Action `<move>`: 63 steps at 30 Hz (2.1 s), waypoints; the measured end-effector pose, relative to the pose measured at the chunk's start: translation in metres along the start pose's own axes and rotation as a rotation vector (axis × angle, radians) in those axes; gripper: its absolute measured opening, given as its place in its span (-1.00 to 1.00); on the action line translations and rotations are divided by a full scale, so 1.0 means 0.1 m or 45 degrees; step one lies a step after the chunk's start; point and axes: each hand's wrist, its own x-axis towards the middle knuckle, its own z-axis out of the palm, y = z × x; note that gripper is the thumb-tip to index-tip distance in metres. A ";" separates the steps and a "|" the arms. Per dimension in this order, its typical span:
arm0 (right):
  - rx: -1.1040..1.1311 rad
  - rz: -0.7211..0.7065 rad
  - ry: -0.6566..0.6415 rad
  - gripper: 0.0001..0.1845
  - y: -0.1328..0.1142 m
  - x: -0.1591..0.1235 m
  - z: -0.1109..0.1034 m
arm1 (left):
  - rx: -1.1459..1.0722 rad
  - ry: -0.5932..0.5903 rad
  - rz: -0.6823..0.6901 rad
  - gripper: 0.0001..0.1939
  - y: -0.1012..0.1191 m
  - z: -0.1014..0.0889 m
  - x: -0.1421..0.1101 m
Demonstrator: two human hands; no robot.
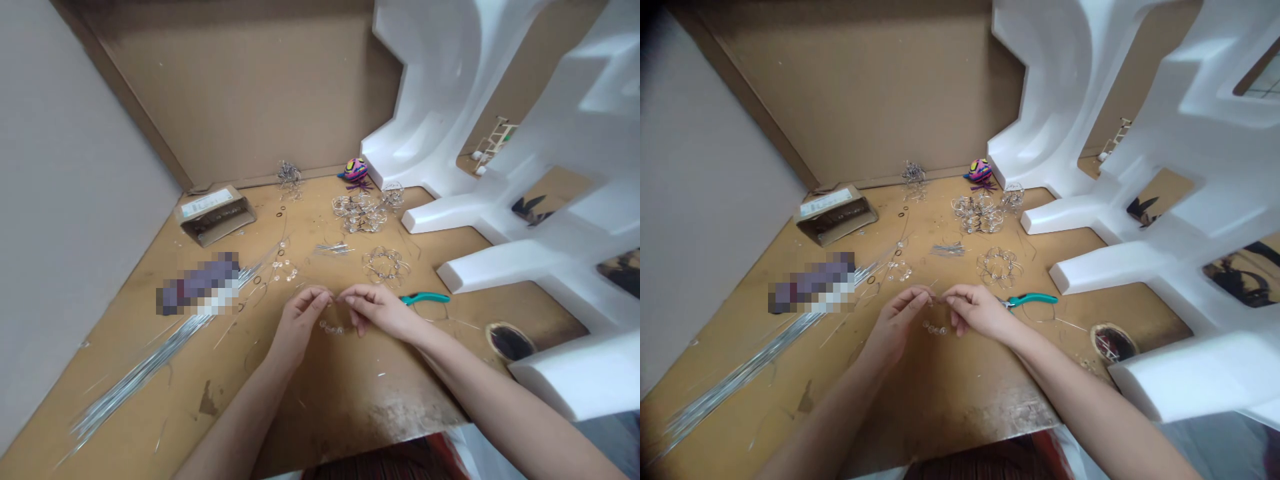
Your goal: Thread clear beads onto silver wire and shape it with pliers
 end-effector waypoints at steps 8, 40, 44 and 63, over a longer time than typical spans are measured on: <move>0.071 0.013 -0.084 -0.70 0.02 0.01 -0.04 | -0.555 -0.098 -0.373 -0.83 -0.03 -0.01 0.04; -1.973 -0.186 0.171 -0.37 0.21 -0.64 -0.58 | -0.828 -0.340 -0.479 -0.80 0.06 -0.06 -0.02; -1.819 -0.145 0.192 -0.62 0.02 -0.67 -0.66 | -0.816 -0.395 -0.462 -0.78 0.07 -0.08 -0.03; -2.017 -0.226 -0.051 -0.88 -0.74 -0.77 -0.43 | -0.609 -0.386 -0.430 -0.79 0.10 -0.05 -0.05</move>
